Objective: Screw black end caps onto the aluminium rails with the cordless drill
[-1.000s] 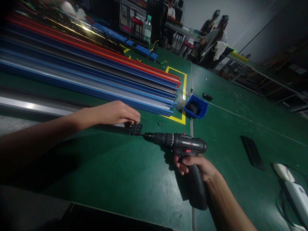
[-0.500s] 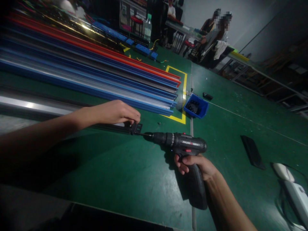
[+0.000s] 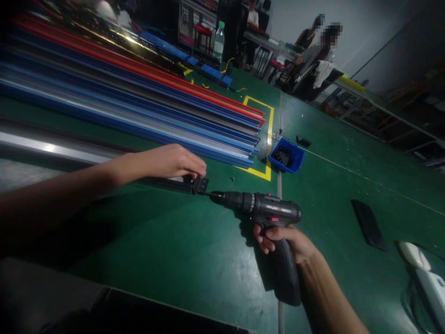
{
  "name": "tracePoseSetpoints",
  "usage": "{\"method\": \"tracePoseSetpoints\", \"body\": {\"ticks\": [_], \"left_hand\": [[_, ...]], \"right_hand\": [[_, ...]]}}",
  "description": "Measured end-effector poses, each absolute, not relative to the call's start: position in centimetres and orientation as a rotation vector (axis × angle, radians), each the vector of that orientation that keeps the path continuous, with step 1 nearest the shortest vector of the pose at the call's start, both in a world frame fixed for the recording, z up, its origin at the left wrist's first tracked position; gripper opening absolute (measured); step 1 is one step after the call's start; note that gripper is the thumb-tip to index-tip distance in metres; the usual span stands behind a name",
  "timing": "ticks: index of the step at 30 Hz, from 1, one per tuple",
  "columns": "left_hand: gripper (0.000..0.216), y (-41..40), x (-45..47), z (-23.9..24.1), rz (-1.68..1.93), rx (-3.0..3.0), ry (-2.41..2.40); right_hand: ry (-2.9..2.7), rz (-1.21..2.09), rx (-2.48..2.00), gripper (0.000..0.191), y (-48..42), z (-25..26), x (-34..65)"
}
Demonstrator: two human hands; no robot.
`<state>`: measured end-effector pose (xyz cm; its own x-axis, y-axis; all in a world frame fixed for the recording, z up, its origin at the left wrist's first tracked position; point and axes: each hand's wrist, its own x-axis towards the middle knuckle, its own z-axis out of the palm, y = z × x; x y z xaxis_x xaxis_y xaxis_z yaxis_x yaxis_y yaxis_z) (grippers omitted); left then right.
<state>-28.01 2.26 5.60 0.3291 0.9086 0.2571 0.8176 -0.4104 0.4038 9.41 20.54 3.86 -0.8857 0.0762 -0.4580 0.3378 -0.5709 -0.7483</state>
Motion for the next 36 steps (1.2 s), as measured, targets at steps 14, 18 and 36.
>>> {"method": "tracePoseSetpoints", "body": {"ticks": [14,18,36], "left_hand": [[0.022,2.21,-28.13,5.54,0.686,2.406,1.562],[0.023,2.20,-28.18,5.47,0.701,2.400,1.562],[0.025,2.21,-28.20,5.55,0.676,2.404,1.552]], "right_hand": [[1.343,-2.583,0.600,0.030,20.56,3.89,9.23],[1.346,-2.558,0.623,0.029,20.55,3.99,9.11],[1.377,-2.564,0.693,0.024,20.57,3.69,9.30]]}}
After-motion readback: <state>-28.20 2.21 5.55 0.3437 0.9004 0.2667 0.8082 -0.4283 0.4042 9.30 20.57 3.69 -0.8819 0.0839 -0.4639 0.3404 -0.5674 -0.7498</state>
